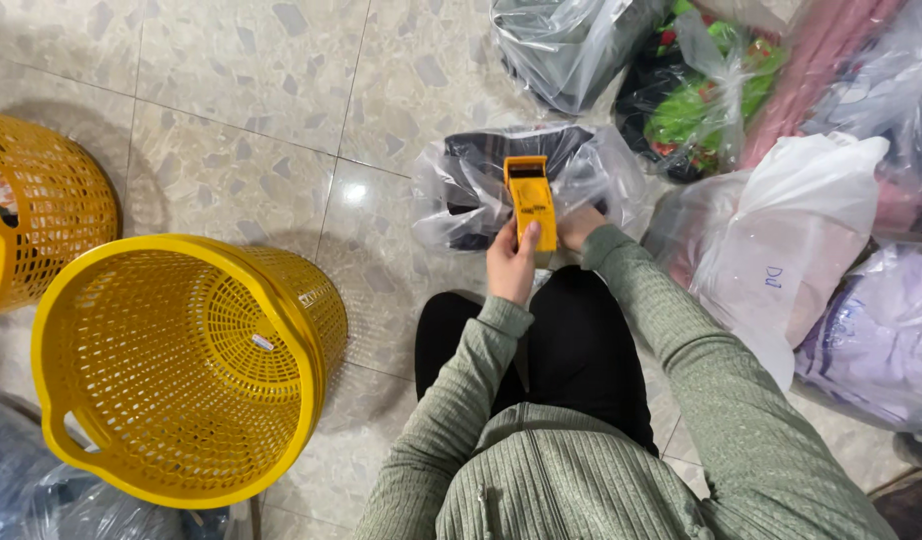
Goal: The person arranges plastic-wrapped clothing on a table, then sits on the floor to scan barcodes on several packages using a handheld scanner. They write labels on the packages with a marker and place them aside.
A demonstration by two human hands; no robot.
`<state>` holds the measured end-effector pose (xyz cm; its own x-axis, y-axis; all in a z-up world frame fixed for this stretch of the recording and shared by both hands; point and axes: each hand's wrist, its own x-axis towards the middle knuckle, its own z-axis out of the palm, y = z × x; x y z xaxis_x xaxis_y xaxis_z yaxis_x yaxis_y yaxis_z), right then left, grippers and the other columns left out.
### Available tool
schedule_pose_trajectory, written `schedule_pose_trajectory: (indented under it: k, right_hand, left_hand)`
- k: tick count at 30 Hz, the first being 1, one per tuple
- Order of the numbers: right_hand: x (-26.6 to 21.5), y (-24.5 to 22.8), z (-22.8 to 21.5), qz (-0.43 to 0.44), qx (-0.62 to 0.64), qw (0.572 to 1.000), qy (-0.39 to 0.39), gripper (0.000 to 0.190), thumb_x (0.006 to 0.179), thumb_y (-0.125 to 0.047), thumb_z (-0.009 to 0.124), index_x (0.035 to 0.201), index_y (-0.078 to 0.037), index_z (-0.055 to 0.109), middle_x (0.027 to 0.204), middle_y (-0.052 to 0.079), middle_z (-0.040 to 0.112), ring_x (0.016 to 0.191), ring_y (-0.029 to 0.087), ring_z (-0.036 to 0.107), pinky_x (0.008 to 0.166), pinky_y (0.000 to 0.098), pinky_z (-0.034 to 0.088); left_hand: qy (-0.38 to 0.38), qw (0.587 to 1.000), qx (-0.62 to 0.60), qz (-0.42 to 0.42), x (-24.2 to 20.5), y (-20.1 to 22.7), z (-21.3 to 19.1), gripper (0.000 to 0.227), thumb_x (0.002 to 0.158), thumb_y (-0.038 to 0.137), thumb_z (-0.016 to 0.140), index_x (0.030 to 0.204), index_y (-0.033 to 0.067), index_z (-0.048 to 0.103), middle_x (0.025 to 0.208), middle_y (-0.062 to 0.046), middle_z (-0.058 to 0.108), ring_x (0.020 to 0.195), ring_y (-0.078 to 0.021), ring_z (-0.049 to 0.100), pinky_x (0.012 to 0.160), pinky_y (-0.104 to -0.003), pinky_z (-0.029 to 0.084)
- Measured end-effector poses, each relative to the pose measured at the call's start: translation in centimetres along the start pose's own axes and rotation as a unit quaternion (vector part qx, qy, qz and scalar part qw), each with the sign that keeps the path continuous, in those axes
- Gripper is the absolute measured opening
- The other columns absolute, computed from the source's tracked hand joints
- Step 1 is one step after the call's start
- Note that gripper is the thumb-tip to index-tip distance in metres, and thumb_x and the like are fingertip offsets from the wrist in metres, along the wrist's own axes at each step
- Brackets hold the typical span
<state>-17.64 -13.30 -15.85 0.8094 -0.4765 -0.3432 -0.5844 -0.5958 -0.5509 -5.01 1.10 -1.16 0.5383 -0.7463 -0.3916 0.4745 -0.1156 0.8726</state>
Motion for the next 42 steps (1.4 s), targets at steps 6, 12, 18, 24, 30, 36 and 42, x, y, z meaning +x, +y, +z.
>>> schedule_pose_trajectory:
  k: [6, 12, 18, 24, 30, 36, 42]
  right_hand:
    - [2.1, 2.6, 1.9, 0.143, 0.05, 0.986, -0.073, 0.038, 0.099, -0.039, 0.057, 0.114, -0.007, 0.071, 0.115, 0.019, 0.071, 0.105, 0.033, 0.068, 0.09, 0.0447, 0.05]
    - [3.9, 4.5, 2.9, -0.007, -0.03, 0.999, 0.016, 0.036, 0.108, -0.034, 0.043, 0.114, -0.011, 0.07, 0.107, 0.016, 0.073, 0.095, 0.033, 0.07, 0.085, 0.0456, 0.054]
    - [1.6, 2.1, -0.5, -0.11, -0.132, 0.985, -0.017, 0.029, 0.097, -0.03, 0.051, 0.111, -0.012, 0.07, 0.096, 0.012, 0.074, 0.089, 0.031, 0.071, 0.078, 0.0454, 0.055]
    - [-0.6, -2.1, -5.6, 0.011, -0.139, 0.952, -0.272, 0.036, 0.093, -0.014, 0.057, 0.127, -0.018, 0.068, 0.105, 0.008, 0.077, 0.095, 0.026, 0.074, 0.083, 0.0398, 0.058]
    - [-2.7, -2.9, -6.8, -0.187, -0.061, 0.976, 0.095, 0.043, 0.091, -0.023, 0.072, 0.129, -0.003, 0.066, 0.135, 0.014, 0.057, 0.11, 0.036, 0.063, 0.095, 0.0453, 0.052]
    - [-3.5, -5.0, -6.3, -0.094, -0.073, 0.993, -0.016, 0.018, 0.103, -0.028, 0.065, 0.113, -0.015, 0.072, 0.137, 0.003, 0.065, 0.127, 0.024, 0.063, 0.112, 0.038, 0.054]
    - [-5.3, -8.8, -3.0, -0.179, -0.231, 0.945, 0.143, 0.045, 0.097, -0.027, 0.06, 0.135, -0.003, 0.061, 0.148, 0.013, 0.058, 0.14, 0.031, 0.051, 0.114, 0.0442, 0.041]
  left_hand:
    - [0.024, 0.999, -0.001, -0.049, -5.1, -3.5, -1.5, 0.056, 0.1, 0.019, 0.067, 0.146, -0.0059, 0.048, 0.114, -0.012, 0.074, 0.102, -0.013, 0.07, 0.089, -0.026, 0.055]
    - [0.001, 0.993, 0.036, -0.109, -11.5, -4.8, -4.1, 0.062, 0.098, 0.021, 0.068, 0.149, -0.0033, 0.043, 0.112, -0.012, 0.074, 0.098, -0.0146, 0.071, 0.086, -0.029, 0.057]
    - [-0.019, 0.986, 0.096, -0.135, -13.6, -5.8, -6.9, 0.063, 0.098, 0.023, 0.066, 0.151, -0.0019, 0.043, 0.128, -0.012, 0.069, 0.114, -0.0166, 0.068, 0.099, -0.031, 0.054]
    - [-0.042, 0.986, 0.097, -0.131, -13.9, -6.6, -7.1, 0.059, 0.101, 0.025, 0.063, 0.151, -0.0012, 0.045, 0.131, -0.013, 0.068, 0.12, -0.0196, 0.065, 0.104, -0.033, 0.051]
    - [-0.051, 0.981, 0.117, -0.148, -13.2, -8.9, -7.1, 0.062, 0.101, 0.024, 0.062, 0.153, 0.0017, 0.038, 0.131, -0.014, 0.068, 0.12, -0.0197, 0.066, 0.103, -0.033, 0.051]
    - [-0.048, 0.976, 0.158, -0.144, -10.8, -13.0, -8.1, 0.06, 0.101, 0.02, 0.062, 0.153, 0.0022, 0.038, 0.131, -0.016, 0.066, 0.12, -0.0223, 0.065, 0.103, -0.033, 0.051]
    - [-0.05, 0.984, 0.121, -0.125, -10.1, -15.8, -8.6, 0.059, 0.1, 0.017, 0.063, 0.151, 0.0013, 0.039, 0.132, -0.017, 0.065, 0.12, -0.0232, 0.064, 0.102, -0.034, 0.05]
